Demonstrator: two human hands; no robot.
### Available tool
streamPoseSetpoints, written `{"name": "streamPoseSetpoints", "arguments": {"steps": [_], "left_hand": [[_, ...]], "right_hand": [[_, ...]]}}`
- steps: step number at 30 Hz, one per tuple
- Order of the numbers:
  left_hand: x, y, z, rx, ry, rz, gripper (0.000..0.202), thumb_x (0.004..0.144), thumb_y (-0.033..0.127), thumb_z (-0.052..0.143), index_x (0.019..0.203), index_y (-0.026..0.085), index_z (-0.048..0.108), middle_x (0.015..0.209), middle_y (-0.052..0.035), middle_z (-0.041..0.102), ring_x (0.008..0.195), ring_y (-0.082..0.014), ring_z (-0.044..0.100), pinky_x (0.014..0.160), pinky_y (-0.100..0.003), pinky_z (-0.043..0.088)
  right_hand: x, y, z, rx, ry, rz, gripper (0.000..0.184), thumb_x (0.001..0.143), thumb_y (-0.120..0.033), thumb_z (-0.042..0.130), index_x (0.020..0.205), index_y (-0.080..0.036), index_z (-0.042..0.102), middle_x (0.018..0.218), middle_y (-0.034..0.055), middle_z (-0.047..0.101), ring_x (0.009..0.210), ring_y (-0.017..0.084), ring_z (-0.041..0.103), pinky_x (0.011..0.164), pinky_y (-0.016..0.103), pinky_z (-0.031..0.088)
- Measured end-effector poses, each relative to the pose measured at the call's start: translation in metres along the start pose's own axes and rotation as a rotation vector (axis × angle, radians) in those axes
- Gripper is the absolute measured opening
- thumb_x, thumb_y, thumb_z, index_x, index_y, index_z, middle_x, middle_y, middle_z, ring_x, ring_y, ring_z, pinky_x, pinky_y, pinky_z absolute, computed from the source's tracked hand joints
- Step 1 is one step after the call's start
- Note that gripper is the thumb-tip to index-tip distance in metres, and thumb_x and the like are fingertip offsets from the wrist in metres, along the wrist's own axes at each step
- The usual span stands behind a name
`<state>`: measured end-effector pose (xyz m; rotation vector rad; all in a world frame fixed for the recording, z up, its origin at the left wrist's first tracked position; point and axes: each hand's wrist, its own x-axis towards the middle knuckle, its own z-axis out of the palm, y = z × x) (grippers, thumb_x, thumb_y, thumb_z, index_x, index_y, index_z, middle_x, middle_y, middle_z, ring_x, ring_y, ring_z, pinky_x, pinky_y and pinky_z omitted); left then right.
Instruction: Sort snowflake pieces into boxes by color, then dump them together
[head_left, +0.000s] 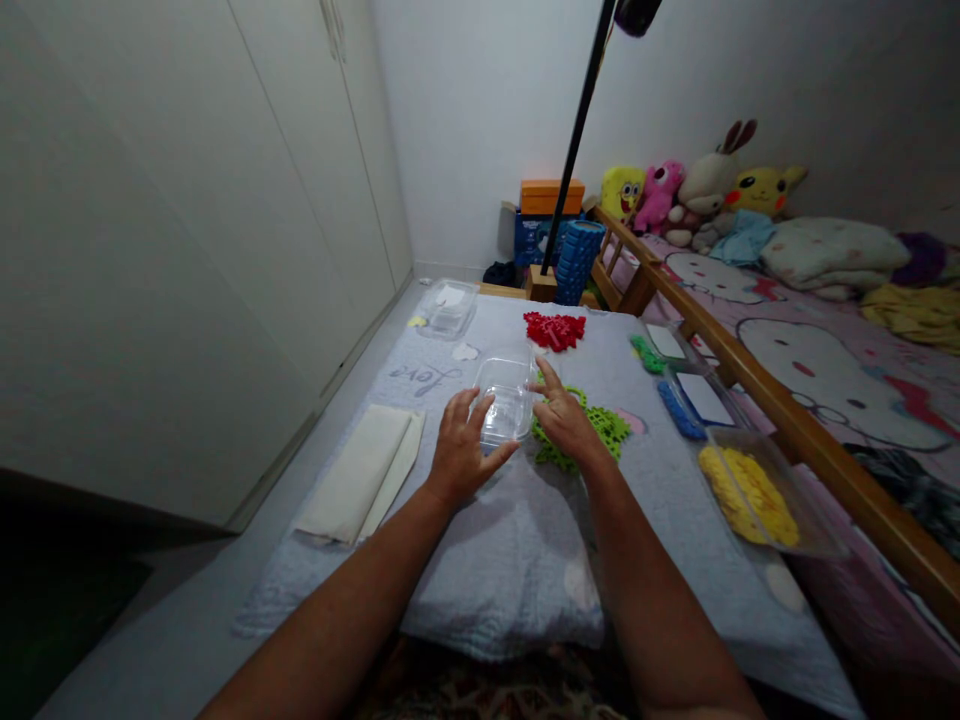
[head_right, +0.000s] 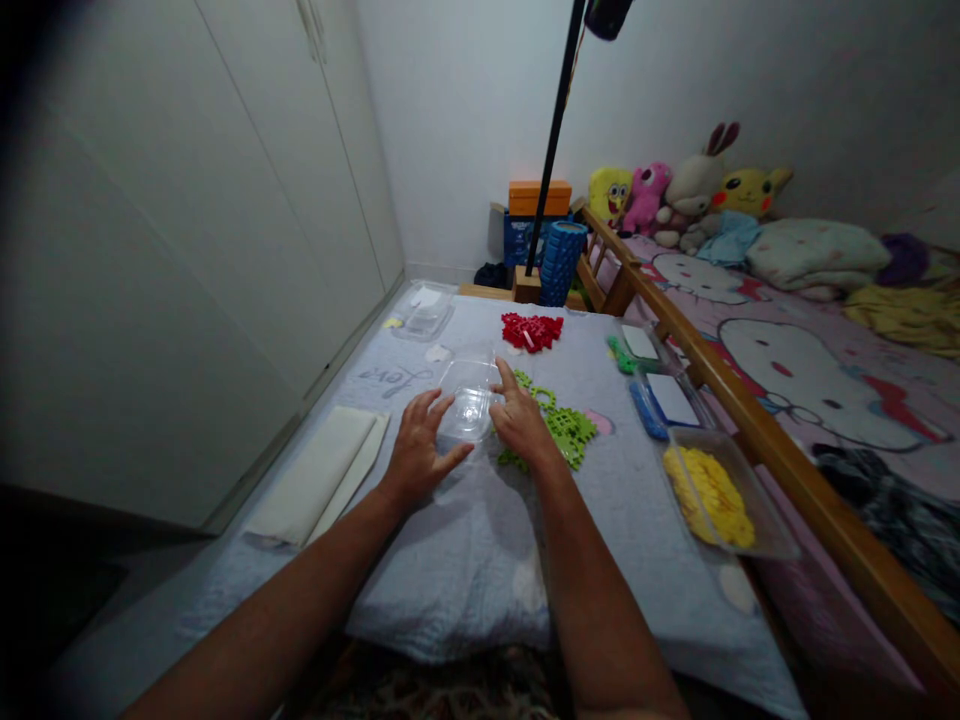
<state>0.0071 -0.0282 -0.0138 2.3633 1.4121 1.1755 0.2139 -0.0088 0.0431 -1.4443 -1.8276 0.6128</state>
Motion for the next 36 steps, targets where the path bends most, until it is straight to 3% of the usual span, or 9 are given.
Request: {"name": "streamPoseSetpoints", "arguments": {"steps": [6,16,27,31,36], "left_hand": [[-0.002,0.006,0.004,0.054,0.018,-0.037,0.067,0.091,0.056,0.065,0.145,0.017,0.054,0.156,-0.0199,0.047,0.15,-0.0382,0.038,0.123,-0.058,0.032],[0.001,0.008,0.001,-0.134,0.008,-0.139,0.066,0.093,0.065,0.057,0.143,0.022,0.059,0.157,-0.0161,0.051,0.153,-0.0377,0.036,0.126,-0.059,0.027],[0.003,0.004,-0.007,-0.257,0.089,-0.161,0.069,0.1,0.068,0.037,0.142,0.018,0.06,0.151,-0.0163,0.058,0.145,-0.0304,0.05,0.124,-0.051,0.035],[0.004,-0.002,-0.009,-0.432,0.185,-0.286,0.065,0.101,0.066,0.038,0.139,0.018,0.06,0.146,-0.0154,0.062,0.14,-0.0287,0.054,0.121,-0.048,0.039],[0.011,-0.01,-0.006,-0.803,0.312,-0.62,0.055,0.1,0.065,0.042,0.131,0.023,0.058,0.14,-0.0145,0.064,0.124,-0.0261,0.066,0.103,-0.042,0.054]], "right_hand": [[-0.002,-0.002,0.0,-0.008,-0.01,-0.002,0.082,0.084,-0.018,0.048,0.164,-0.021,0.029,0.132,0.012,0.07,0.123,0.026,0.065,0.114,0.05,0.043],[-0.006,0.0,0.006,0.016,0.022,-0.034,0.087,0.082,-0.014,0.051,0.165,-0.026,0.027,0.131,0.0096,0.069,0.12,0.025,0.063,0.11,0.048,0.046],[-0.009,0.001,0.025,-0.011,0.118,-0.04,0.096,0.074,-0.009,0.048,0.166,-0.026,0.027,0.128,0.0112,0.068,0.119,0.027,0.062,0.113,0.051,0.044],[-0.009,0.001,0.03,-0.035,0.157,-0.055,0.09,0.078,-0.015,0.051,0.165,-0.024,0.029,0.126,0.0127,0.068,0.117,0.03,0.063,0.112,0.054,0.045],[-0.009,0.005,0.035,-0.076,0.202,-0.087,0.09,0.077,-0.016,0.053,0.164,-0.02,0.03,0.134,0.0157,0.064,0.123,0.031,0.06,0.113,0.055,0.044]]}}
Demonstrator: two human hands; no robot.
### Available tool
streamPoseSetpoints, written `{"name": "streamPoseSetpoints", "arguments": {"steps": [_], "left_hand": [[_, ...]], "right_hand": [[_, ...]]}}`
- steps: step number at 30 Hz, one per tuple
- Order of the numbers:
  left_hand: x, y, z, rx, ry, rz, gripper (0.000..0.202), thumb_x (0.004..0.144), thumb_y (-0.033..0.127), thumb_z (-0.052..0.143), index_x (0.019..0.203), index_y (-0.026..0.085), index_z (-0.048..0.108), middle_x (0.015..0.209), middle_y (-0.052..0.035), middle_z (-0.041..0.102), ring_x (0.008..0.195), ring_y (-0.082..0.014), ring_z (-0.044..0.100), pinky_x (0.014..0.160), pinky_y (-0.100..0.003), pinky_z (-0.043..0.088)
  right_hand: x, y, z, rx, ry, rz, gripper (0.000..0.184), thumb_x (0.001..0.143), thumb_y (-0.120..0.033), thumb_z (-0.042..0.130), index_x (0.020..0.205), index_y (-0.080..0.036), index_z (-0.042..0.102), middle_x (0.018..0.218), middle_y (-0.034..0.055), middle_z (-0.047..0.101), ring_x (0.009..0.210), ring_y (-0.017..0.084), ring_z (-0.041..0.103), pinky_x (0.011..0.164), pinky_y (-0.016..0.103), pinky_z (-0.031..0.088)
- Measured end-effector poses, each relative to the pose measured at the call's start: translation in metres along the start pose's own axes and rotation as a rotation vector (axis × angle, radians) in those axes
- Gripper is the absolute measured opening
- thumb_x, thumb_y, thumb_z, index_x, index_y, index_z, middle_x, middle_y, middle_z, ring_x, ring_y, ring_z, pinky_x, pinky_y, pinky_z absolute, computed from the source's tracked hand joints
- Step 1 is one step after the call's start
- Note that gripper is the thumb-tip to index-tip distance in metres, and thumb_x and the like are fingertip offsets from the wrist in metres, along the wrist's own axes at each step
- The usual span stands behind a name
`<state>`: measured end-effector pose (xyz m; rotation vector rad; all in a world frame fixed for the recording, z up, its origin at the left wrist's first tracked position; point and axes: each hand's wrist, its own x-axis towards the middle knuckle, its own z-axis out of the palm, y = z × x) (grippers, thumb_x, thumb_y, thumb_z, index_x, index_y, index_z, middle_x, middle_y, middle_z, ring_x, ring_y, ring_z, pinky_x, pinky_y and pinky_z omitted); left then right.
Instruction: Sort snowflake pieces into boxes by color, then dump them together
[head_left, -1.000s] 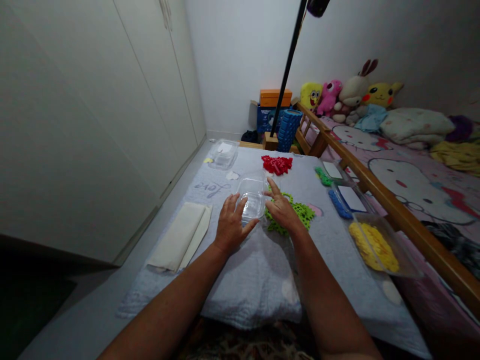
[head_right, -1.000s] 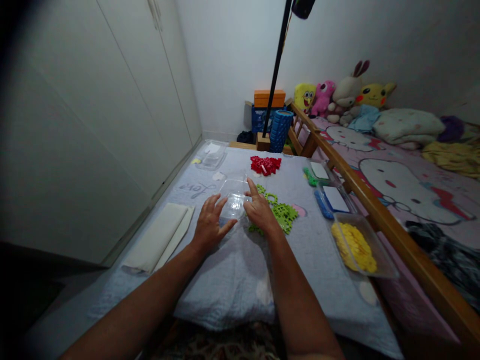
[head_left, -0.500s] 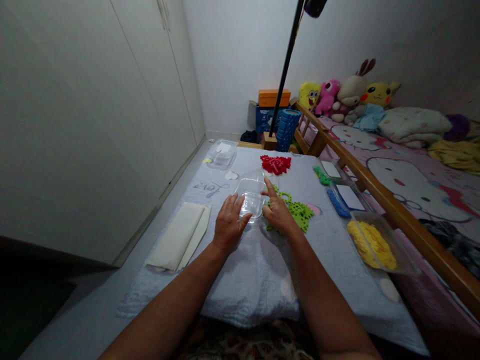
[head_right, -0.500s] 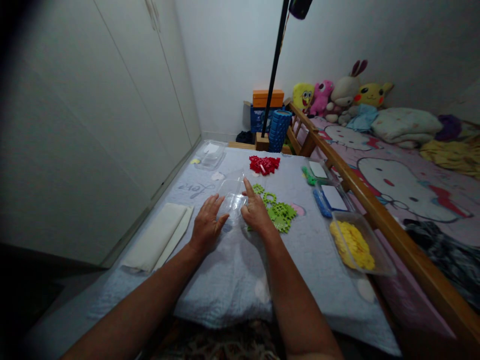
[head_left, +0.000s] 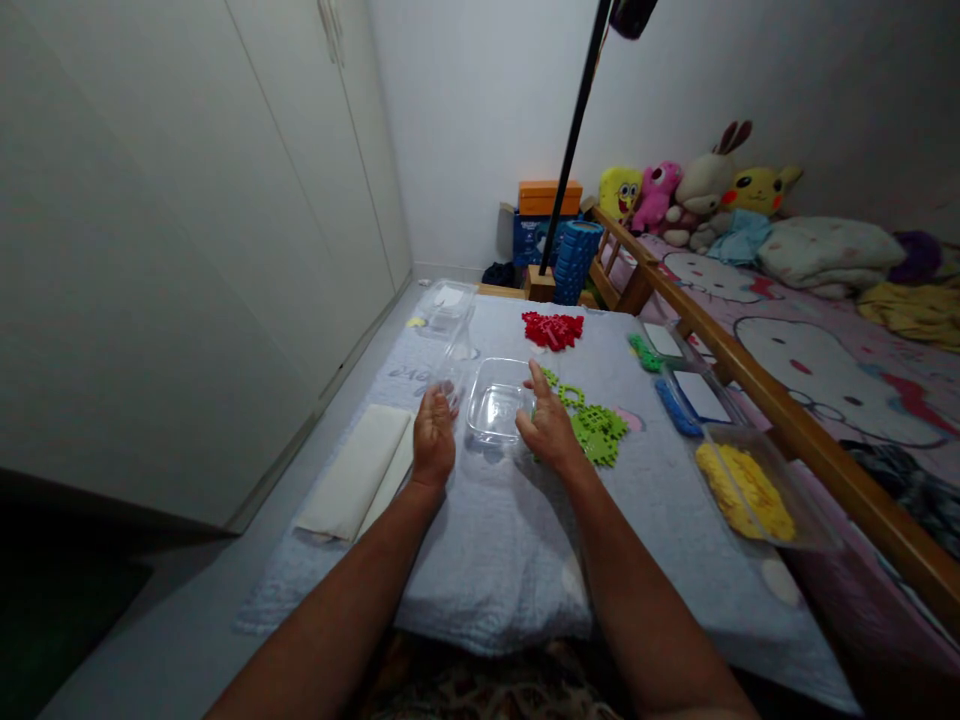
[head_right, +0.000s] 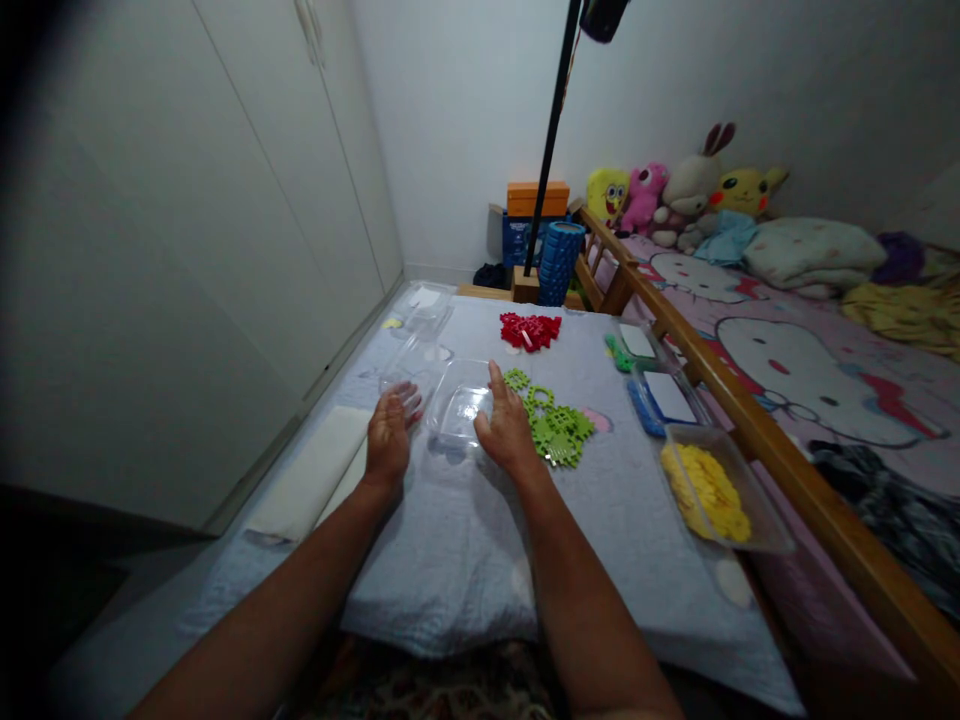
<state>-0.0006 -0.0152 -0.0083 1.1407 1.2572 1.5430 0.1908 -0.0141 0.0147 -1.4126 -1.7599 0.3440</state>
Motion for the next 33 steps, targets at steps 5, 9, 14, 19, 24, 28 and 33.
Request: {"name": "streamPoseSetpoints", "arguments": {"steps": [5,9,14,19,24,28,33], "left_hand": [[0.01,0.0,0.001,-0.169,0.067,-0.251,0.033,0.096,0.043,0.055,0.124,0.026,0.056,0.135,-0.011,0.063,0.111,-0.0192,0.07,0.091,-0.033,0.058],[0.014,0.005,-0.001,-0.178,0.082,-0.358,0.03,0.089,0.03,0.063,0.117,0.023,0.055,0.112,-0.0066,0.065,0.086,-0.0128,0.071,0.07,-0.024,0.058],[0.009,0.015,-0.002,-0.097,0.016,-0.439,0.011,0.096,0.03,0.056,0.099,0.019,0.052,0.081,-0.0001,0.064,0.048,-0.0074,0.056,0.042,-0.017,0.043],[0.003,0.026,-0.003,-0.25,0.029,-0.602,0.016,0.102,0.028,0.049,0.093,0.016,0.055,0.069,-0.0012,0.064,0.045,-0.0081,0.056,0.043,-0.016,0.044],[0.003,0.031,-0.007,-0.454,0.064,-0.797,0.028,0.106,0.03,0.041,0.085,0.017,0.052,0.067,-0.004,0.063,0.049,-0.0101,0.058,0.045,-0.018,0.049],[0.001,0.036,-0.008,-0.606,0.093,-0.77,0.023,0.105,0.023,0.041,0.085,0.017,0.053,0.081,-0.0091,0.07,0.064,-0.0122,0.066,0.056,-0.021,0.058],[-0.007,0.043,-0.009,-0.629,0.138,-0.745,0.017,0.1,0.016,0.044,0.095,0.013,0.06,0.095,-0.0135,0.071,0.08,-0.0143,0.07,0.072,-0.023,0.061]], "right_hand": [[-0.001,0.004,0.004,-0.026,0.046,-0.035,0.085,0.077,-0.015,0.053,0.16,-0.016,0.036,0.148,0.0179,0.055,0.136,0.032,0.053,0.118,0.055,0.041],[-0.002,0.007,0.005,-0.057,0.049,-0.025,0.077,0.079,-0.017,0.054,0.155,-0.014,0.042,0.147,0.0191,0.056,0.135,0.032,0.052,0.118,0.056,0.041],[-0.003,0.009,0.004,-0.071,0.073,-0.007,0.07,0.079,-0.017,0.054,0.149,-0.014,0.049,0.144,0.0191,0.056,0.136,0.032,0.051,0.118,0.056,0.041],[-0.002,0.011,0.005,-0.038,0.082,0.014,0.063,0.082,-0.016,0.053,0.145,-0.01,0.053,0.139,0.0225,0.056,0.131,0.034,0.053,0.111,0.056,0.048],[-0.003,0.009,0.009,-0.015,0.108,0.007,0.056,0.087,-0.021,0.054,0.143,-0.015,0.055,0.136,0.0189,0.058,0.128,0.03,0.056,0.109,0.051,0.051],[-0.001,0.012,-0.004,-0.008,0.093,-0.002,0.05,0.093,-0.03,0.054,0.141,-0.017,0.057,0.137,0.0179,0.06,0.118,0.028,0.061,0.104,0.047,0.053],[0.005,0.044,-0.054,-0.183,0.01,0.095,0.038,0.09,-0.026,0.054,0.124,-0.015,0.068,0.118,0.0152,0.071,0.107,0.027,0.064,0.102,0.046,0.05]]}}
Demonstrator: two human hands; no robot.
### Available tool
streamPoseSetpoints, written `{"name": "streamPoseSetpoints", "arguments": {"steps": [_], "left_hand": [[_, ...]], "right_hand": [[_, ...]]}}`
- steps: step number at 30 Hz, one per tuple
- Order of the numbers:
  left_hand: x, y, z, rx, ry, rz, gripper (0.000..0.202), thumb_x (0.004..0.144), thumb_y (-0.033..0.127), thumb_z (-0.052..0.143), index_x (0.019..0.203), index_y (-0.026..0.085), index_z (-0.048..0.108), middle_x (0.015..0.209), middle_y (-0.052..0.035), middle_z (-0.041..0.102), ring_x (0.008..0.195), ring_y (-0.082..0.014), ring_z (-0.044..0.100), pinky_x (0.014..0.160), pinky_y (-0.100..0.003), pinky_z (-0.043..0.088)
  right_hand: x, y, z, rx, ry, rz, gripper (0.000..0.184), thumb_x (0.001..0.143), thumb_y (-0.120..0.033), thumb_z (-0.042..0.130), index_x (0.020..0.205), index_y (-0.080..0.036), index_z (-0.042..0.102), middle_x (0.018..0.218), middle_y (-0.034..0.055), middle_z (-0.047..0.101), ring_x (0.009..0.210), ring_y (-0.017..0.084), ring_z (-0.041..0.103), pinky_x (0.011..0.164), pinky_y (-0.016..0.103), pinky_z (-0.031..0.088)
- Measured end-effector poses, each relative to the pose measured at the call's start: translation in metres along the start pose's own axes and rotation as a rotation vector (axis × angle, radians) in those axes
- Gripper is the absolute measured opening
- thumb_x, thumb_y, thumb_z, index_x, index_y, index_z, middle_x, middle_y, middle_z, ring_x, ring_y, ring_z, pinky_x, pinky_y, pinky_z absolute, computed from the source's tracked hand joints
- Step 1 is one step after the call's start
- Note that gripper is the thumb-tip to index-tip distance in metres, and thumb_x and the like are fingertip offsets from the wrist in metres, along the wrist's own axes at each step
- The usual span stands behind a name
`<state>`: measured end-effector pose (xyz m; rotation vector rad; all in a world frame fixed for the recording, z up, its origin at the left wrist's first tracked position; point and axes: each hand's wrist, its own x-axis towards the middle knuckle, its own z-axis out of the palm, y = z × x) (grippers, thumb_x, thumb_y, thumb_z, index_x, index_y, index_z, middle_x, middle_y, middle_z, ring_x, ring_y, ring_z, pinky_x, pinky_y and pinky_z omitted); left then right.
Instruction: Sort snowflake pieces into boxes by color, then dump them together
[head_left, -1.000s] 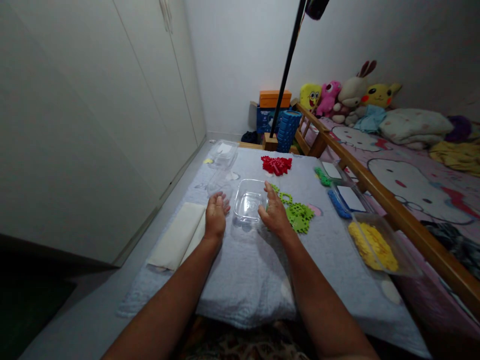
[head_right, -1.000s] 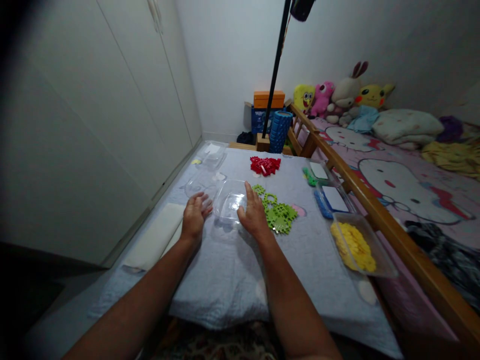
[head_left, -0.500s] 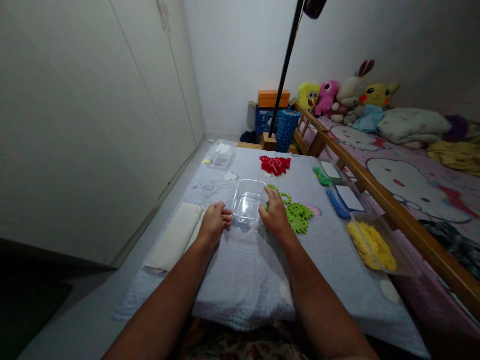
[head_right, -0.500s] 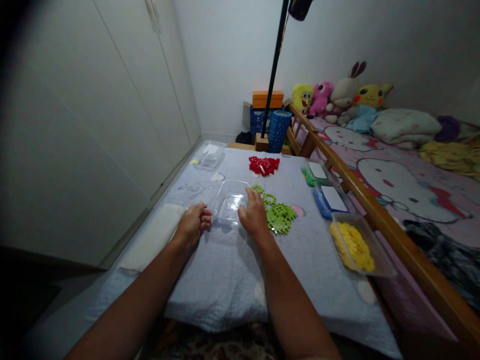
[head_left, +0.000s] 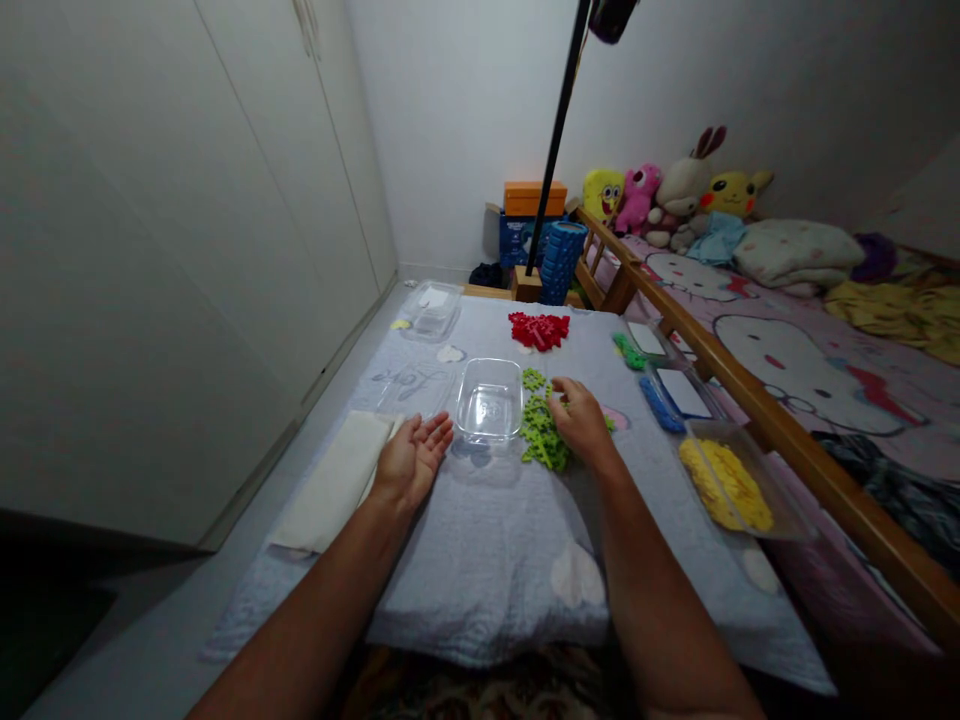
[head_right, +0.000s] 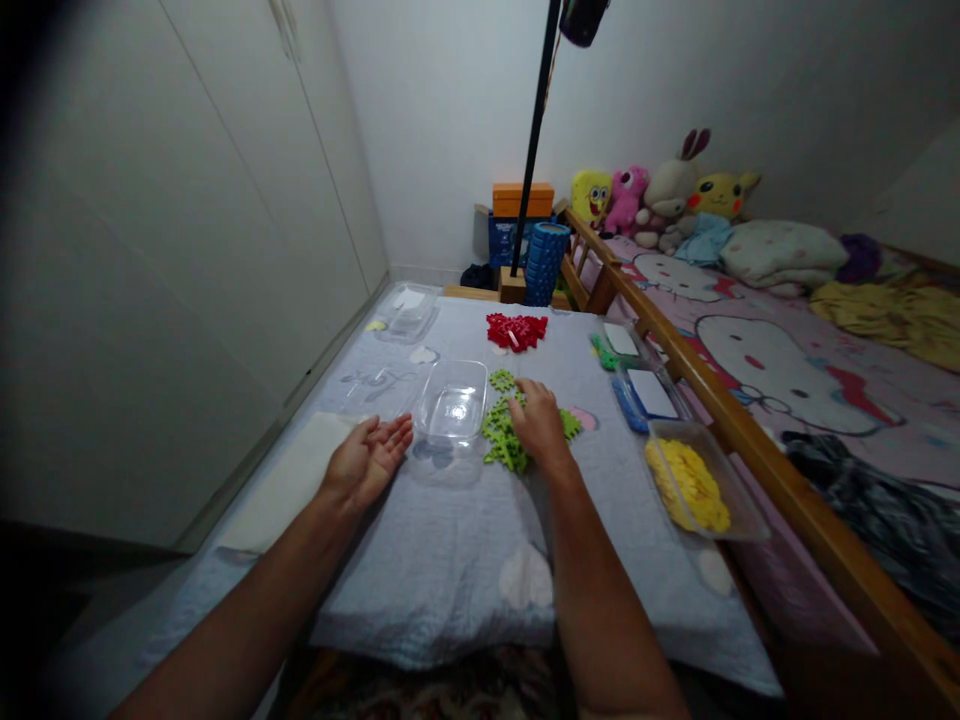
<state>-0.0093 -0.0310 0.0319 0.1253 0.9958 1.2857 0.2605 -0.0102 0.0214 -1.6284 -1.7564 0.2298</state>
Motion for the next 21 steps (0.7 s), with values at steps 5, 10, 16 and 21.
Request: {"name": "streamPoseSetpoints", "arguments": {"steps": [5,10,16,21], "left_hand": [[-0.01,-0.005,-0.001,0.004,0.028,0.012,0.014,0.097,0.015,0.047,0.096,0.015,0.061,0.105,-0.0135,0.07,0.092,-0.0167,0.071,0.079,-0.026,0.061],[-0.022,-0.007,0.001,0.067,0.017,-0.032,0.016,0.098,0.017,0.047,0.093,0.016,0.062,0.11,-0.0129,0.07,0.094,-0.0152,0.069,0.079,-0.024,0.059],[-0.035,-0.009,-0.003,0.202,0.026,0.099,0.014,0.09,0.019,0.058,0.104,0.02,0.059,0.115,-0.0093,0.071,0.1,-0.0152,0.067,0.086,-0.027,0.053],[-0.017,-0.005,0.007,0.571,-0.034,0.447,0.045,0.078,0.023,0.07,0.121,0.023,0.06,0.131,-0.0078,0.065,0.12,-0.0214,0.06,0.107,-0.037,0.045]], "right_hand": [[-0.003,0.044,-0.028,-0.326,-0.052,0.162,0.029,0.088,-0.023,0.059,0.111,-0.014,0.074,0.112,0.0179,0.073,0.109,0.03,0.064,0.103,0.047,0.046],[-0.011,0.047,-0.025,-0.52,-0.106,0.233,0.03,0.085,-0.033,0.07,0.11,-0.017,0.076,0.111,0.0188,0.072,0.107,0.033,0.062,0.097,0.046,0.047],[-0.01,0.028,-0.026,-0.568,-0.226,0.38,0.036,0.089,-0.032,0.063,0.122,-0.019,0.072,0.126,0.0159,0.067,0.117,0.033,0.058,0.097,0.042,0.045],[-0.01,0.025,-0.025,-0.495,-0.182,0.36,0.054,0.084,-0.03,0.069,0.137,-0.018,0.062,0.129,0.0159,0.066,0.119,0.033,0.057,0.098,0.041,0.044]]}}
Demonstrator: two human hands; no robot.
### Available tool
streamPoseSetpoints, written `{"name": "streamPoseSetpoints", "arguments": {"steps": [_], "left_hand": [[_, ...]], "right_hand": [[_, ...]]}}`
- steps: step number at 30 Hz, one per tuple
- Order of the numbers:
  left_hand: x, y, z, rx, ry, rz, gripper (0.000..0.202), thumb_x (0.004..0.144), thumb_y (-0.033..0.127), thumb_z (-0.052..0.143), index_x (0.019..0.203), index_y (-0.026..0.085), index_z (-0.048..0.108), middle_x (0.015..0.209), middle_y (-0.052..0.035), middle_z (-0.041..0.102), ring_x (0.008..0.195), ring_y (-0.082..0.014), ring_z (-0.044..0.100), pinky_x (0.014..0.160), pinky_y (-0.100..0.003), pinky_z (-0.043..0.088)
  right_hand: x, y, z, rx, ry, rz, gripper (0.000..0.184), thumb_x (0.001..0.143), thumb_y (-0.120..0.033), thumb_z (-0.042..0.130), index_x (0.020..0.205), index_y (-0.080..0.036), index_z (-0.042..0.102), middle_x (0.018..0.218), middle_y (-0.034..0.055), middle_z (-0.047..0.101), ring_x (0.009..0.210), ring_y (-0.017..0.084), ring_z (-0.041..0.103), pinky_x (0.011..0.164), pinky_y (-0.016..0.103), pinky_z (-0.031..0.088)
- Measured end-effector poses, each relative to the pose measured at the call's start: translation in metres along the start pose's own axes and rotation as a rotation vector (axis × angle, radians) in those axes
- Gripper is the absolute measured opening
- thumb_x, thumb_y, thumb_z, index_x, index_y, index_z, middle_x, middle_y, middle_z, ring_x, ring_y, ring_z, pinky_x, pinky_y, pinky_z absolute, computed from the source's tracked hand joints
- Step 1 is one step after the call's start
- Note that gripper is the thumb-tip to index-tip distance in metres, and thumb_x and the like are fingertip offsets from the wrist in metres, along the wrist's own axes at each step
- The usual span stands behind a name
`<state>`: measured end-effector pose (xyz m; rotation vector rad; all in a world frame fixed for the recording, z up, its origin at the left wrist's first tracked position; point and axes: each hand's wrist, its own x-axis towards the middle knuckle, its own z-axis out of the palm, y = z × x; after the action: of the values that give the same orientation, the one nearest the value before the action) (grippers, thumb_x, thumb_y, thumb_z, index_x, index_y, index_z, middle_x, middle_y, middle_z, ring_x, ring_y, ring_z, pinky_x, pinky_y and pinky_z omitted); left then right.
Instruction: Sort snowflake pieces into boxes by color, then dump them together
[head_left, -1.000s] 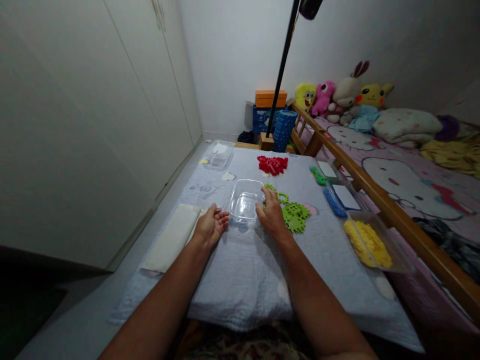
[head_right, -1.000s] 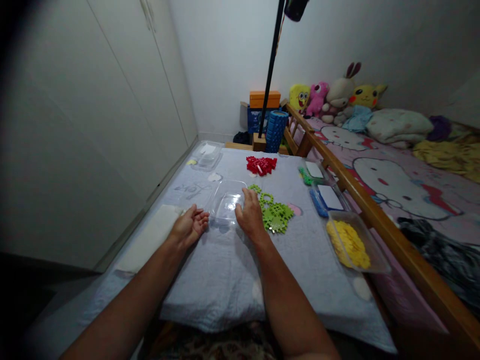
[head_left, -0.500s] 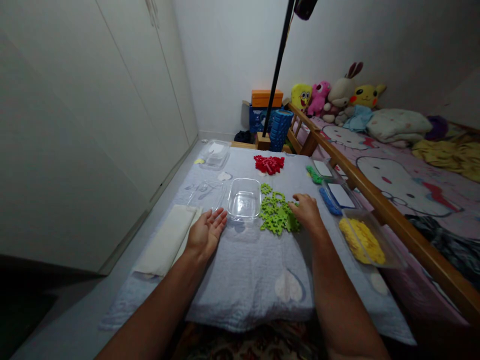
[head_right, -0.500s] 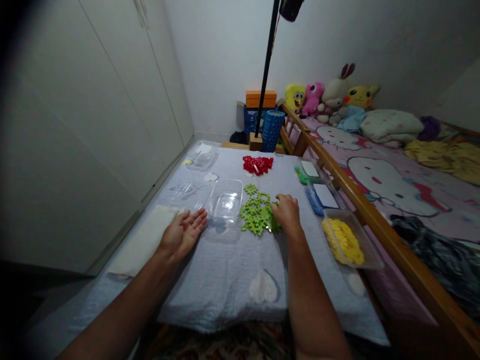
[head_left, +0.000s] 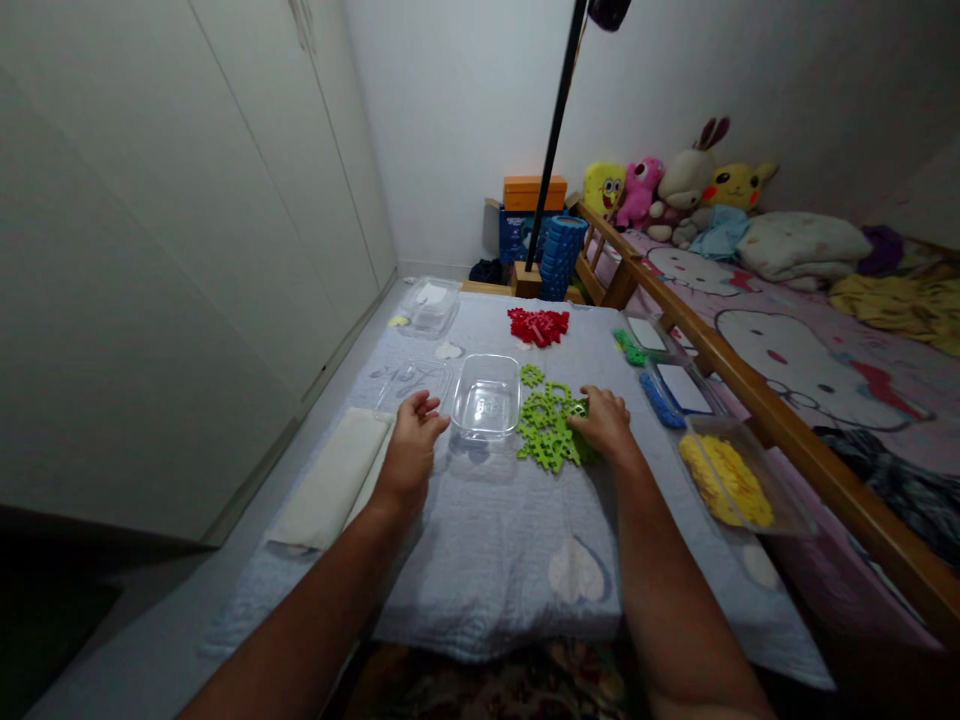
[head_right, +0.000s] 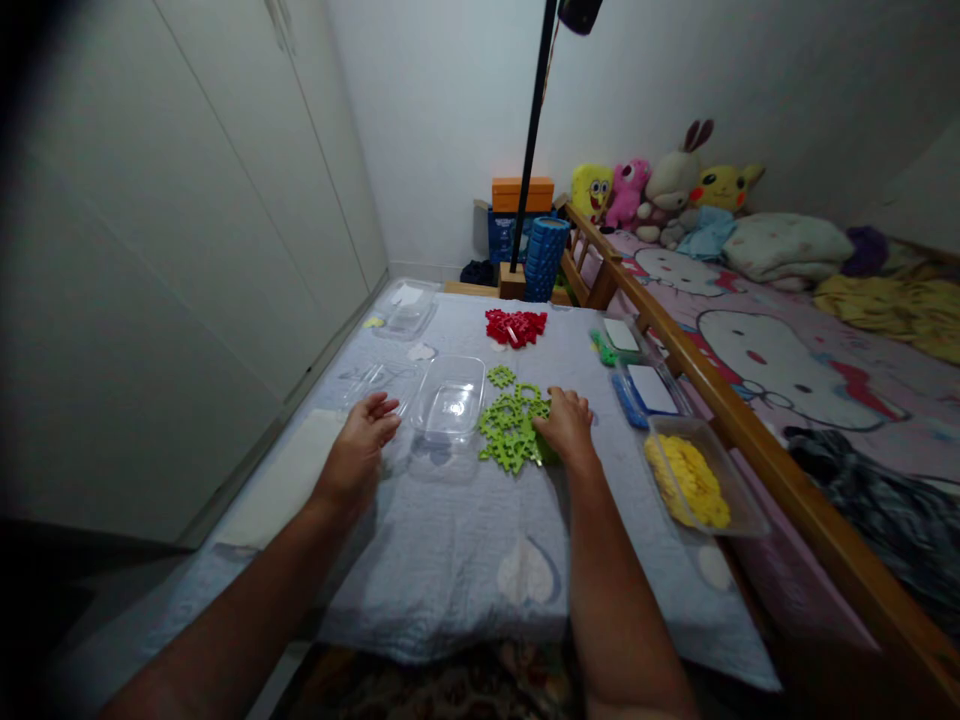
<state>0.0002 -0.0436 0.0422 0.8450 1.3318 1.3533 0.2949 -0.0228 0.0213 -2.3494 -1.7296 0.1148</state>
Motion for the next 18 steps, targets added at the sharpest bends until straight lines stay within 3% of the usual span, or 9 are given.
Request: {"name": "streamPoseSetpoints", "arguments": {"steps": [2,5,10,14,18], "left_hand": [[0.019,0.001,0.008,0.146,-0.02,0.107,0.046,0.077,0.025,0.07,0.123,0.023,0.062,0.136,-0.0094,0.062,0.125,-0.0246,0.057,0.111,-0.041,0.042],[0.049,-0.002,0.017,0.313,0.0,0.168,0.048,0.076,0.021,0.067,0.124,0.019,0.063,0.135,-0.0124,0.06,0.125,-0.0273,0.057,0.112,-0.044,0.043],[0.078,-0.026,0.016,0.401,0.014,0.212,0.042,0.08,0.025,0.063,0.122,0.016,0.066,0.127,-0.014,0.064,0.121,-0.0283,0.06,0.112,-0.045,0.043],[0.08,-0.04,0.01,0.378,0.023,0.22,0.041,0.087,0.036,0.061,0.122,0.016,0.066,0.125,-0.0147,0.067,0.122,-0.0294,0.061,0.112,-0.047,0.043],[0.079,-0.041,0.011,0.348,-0.012,0.248,0.04,0.088,0.039,0.061,0.121,0.017,0.067,0.124,-0.0141,0.069,0.119,-0.0288,0.063,0.11,-0.046,0.045]], "right_hand": [[0.001,0.0,0.001,0.067,0.033,-0.018,0.054,0.082,-0.025,0.069,0.135,-0.017,0.064,0.124,0.0153,0.067,0.116,0.03,0.059,0.098,0.039,0.044],[0.003,0.003,0.0,0.231,0.054,-0.072,0.034,0.08,-0.018,0.062,0.112,-0.015,0.073,0.106,0.0113,0.07,0.102,0.024,0.063,0.093,0.033,0.046],[0.002,0.001,-0.011,0.616,0.111,-0.089,0.017,0.074,-0.026,0.061,0.084,-0.018,0.071,0.078,0.0027,0.067,0.074,0.019,0.06,0.074,0.031,0.045],[-0.004,-0.027,-0.021,0.959,0.09,-0.18,0.023,0.073,-0.039,0.065,0.085,-0.019,0.069,0.073,-0.0002,0.064,0.066,0.016,0.054,0.064,0.029,0.041],[-0.01,-0.074,-0.024,0.976,0.069,-0.355,0.014,0.079,-0.031,0.062,0.087,-0.021,0.068,0.077,-0.0004,0.065,0.069,0.016,0.054,0.069,0.029,0.043]]}}
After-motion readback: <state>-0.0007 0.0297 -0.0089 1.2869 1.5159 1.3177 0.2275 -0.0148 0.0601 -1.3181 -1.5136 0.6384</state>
